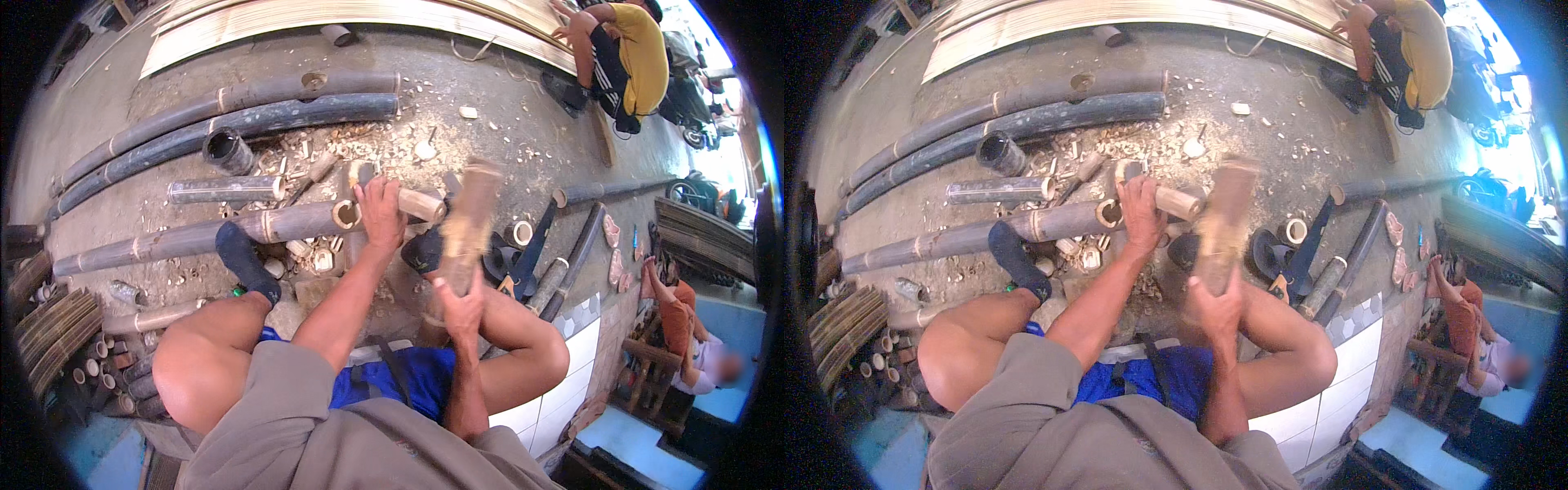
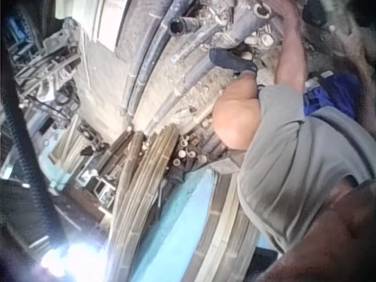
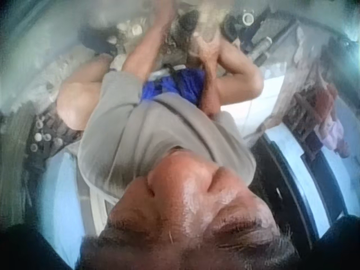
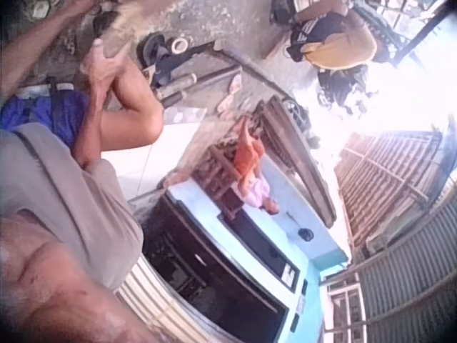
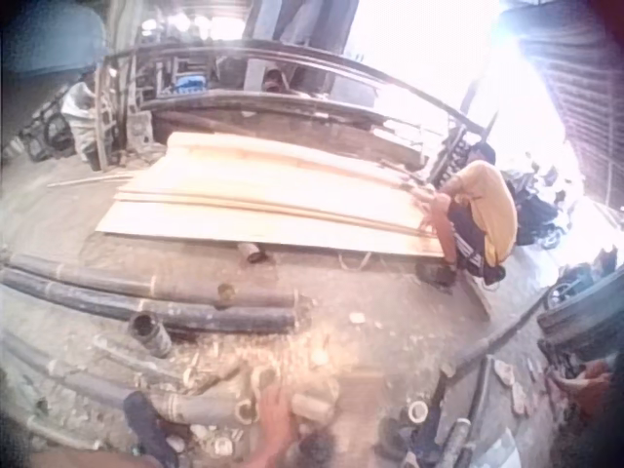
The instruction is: The person selects a bamboo pole, measures it with a tape measure, and uses a wooden mallet to drive a smaller bamboo piece into the pole. The person then uses a chisel to carve and shape the bamboo.
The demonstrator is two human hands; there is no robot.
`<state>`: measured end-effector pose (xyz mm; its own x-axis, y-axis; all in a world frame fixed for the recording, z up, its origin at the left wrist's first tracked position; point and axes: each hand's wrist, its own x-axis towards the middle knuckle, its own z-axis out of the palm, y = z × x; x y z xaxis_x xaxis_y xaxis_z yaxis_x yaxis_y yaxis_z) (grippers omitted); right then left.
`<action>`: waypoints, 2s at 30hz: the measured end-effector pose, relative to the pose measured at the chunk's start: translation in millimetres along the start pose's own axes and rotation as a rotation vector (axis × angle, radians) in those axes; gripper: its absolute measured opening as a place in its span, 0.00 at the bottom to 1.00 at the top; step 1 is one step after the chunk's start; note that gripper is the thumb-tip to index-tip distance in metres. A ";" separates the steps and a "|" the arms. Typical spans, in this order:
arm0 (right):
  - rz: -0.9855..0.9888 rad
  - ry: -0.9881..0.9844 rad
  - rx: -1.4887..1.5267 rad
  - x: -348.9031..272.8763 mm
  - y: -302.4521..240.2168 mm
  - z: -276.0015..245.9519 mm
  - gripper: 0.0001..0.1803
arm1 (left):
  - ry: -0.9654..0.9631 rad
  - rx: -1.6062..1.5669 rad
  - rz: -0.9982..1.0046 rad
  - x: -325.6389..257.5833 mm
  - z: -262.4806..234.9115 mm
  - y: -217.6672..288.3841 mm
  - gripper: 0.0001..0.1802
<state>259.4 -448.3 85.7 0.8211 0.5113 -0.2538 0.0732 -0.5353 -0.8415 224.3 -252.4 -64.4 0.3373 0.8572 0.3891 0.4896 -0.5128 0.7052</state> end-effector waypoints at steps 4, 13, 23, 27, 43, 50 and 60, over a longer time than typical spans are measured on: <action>0.012 0.212 0.178 9.1 20.0 3.5 0.39 | -0.035 0.025 -0.031 2.4 3.3 9.6 0.33; 0.058 0.079 0.016 13.7 10.3 7.9 0.41 | -0.031 0.104 -0.018 0.7 4.3 1.1 0.32; -0.131 -0.069 -0.150 10.7 15.0 11.8 0.40 | -0.032 0.079 -0.006 6.5 -11.1 1.7 0.32; -0.022 -0.067 0.069 1.4 -0.9 -1.9 0.39 | 0.153 -0.308 -0.176 14.8 -33.3 -3.4 0.28; -0.045 -0.215 0.209 -6.0 -4.6 12.7 0.41 | 0.410 -0.968 -0.888 61.3 -133.7 -44.4 0.23; -0.018 -0.247 0.168 -5.8 -7.4 15.4 0.42 | 0.217 -1.011 -0.793 59.8 -131.6 -48.3 0.16; -0.007 -0.293 0.198 -5.6 -16.7 18.6 0.40 | 0.180 -1.003 -0.808 52.6 -125.5 -54.2 0.16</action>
<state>243.0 -429.8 92.3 0.6215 0.7013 -0.3492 -0.0563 -0.4046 -0.9128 114.6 -173.5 -7.8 0.0808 0.9395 -0.3329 -0.3349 0.3401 0.8787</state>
